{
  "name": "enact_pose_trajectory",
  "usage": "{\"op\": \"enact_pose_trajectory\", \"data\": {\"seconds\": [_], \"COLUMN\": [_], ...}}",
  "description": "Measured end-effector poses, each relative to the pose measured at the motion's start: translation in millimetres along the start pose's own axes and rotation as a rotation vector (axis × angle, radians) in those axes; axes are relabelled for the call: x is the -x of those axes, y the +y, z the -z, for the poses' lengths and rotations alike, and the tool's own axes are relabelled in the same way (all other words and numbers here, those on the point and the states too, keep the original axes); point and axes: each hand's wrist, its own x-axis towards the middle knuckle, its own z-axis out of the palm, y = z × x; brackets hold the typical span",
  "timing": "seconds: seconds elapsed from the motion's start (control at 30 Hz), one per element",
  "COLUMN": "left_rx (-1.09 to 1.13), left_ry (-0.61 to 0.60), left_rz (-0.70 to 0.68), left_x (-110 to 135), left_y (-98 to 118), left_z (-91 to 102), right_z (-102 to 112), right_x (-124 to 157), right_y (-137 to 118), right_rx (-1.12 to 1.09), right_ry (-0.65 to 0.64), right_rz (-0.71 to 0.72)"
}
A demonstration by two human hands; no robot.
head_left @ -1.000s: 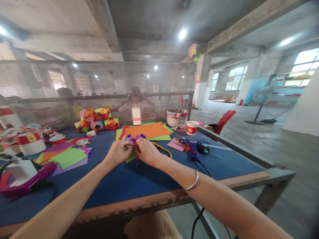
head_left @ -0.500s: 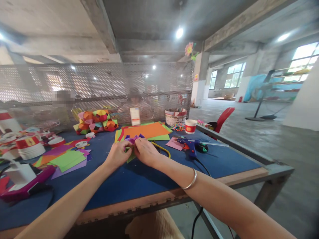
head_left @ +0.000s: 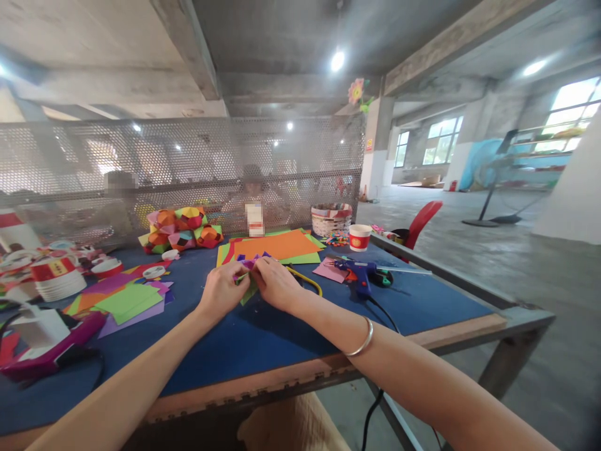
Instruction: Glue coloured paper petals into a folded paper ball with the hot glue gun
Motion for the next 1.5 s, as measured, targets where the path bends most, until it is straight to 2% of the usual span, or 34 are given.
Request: {"op": "enact_pose_trajectory", "data": {"seconds": [0.23, 0.63, 0.9, 1.07, 1.23, 1.37, 1.5], "left_rx": [0.040, 0.065, 0.149, 0.186, 0.108, 0.063, 0.028], "left_ry": [-0.011, -0.015, 0.000, 0.036, 0.088, 0.120, 0.116], "left_rz": [0.074, 0.111, 0.104, 0.058, -0.104, -0.183, -0.169], "left_x": [-2, -1, -1, 0, 4, 6, 7], "left_y": [-3, 2, 10, 15, 19, 21, 22], "left_z": [-2.5, -2.6, 1.8, 3.9, 7.0, 9.1, 8.8], "right_z": [-5, 0, -4, -7, -6, -3, 1], "right_x": [-1, -5, -5, -3, 1, 3, 3], "right_y": [9, 9, 12, 17, 21, 18, 14], "right_rx": [-0.105, -0.024, -0.068, -0.019, 0.021, 0.035, 0.042], "right_ry": [0.042, 0.029, 0.117, 0.202, 0.284, 0.275, 0.238], "right_rz": [0.012, 0.046, 0.120, 0.217, 0.315, 0.315, 0.278]}}
